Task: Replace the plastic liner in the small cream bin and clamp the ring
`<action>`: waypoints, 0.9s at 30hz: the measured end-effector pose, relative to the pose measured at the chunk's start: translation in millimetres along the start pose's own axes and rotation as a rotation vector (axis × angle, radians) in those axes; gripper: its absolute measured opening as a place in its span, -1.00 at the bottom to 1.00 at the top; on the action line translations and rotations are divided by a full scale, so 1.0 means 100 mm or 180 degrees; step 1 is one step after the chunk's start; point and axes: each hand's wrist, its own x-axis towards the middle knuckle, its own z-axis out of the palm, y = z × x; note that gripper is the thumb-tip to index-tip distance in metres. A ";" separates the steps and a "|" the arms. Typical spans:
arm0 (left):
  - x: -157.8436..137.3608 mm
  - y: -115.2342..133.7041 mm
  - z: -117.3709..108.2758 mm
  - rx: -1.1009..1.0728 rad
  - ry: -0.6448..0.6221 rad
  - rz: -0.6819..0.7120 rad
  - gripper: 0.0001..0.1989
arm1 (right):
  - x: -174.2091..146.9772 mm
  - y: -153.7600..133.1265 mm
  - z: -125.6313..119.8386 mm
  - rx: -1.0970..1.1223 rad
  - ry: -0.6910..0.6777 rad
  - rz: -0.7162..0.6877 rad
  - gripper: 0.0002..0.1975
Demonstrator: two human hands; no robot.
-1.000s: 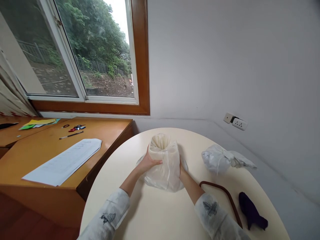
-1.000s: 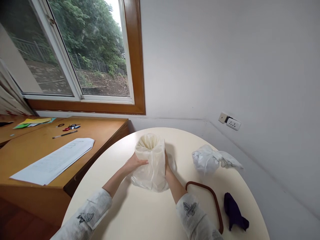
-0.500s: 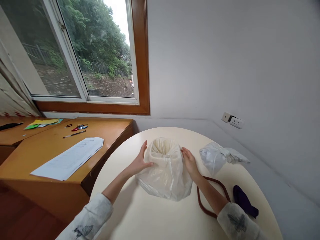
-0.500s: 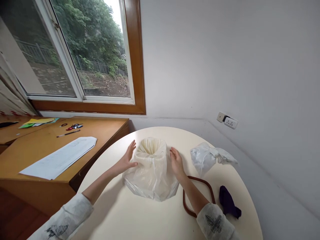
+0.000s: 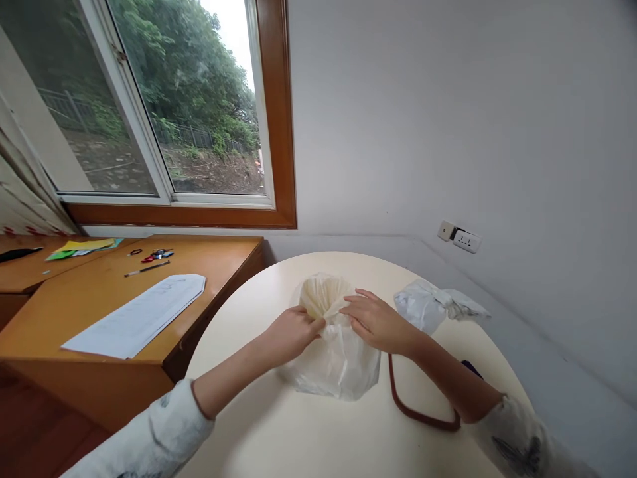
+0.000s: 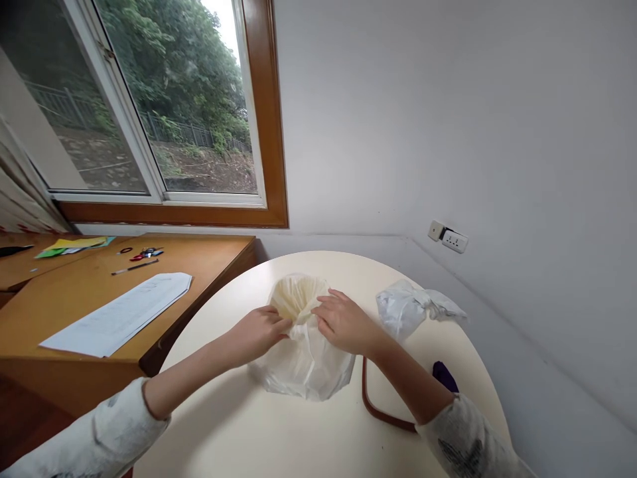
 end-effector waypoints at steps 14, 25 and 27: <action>-0.09 0.61 0.03 0.0680 0.0017 0.0642 -0.83 | 0.53 -0.34 0.31 -0.0475 -0.1182 0.0662 -0.83; -0.13 0.66 0.07 0.0523 0.0175 0.0591 -0.86 | 0.61 -0.13 0.90 -0.0257 -0.1443 0.1229 -0.36; -0.13 0.64 0.09 0.0498 0.0195 0.0574 -0.86 | 0.58 -0.12 0.89 -0.0193 -0.1342 0.1179 -0.33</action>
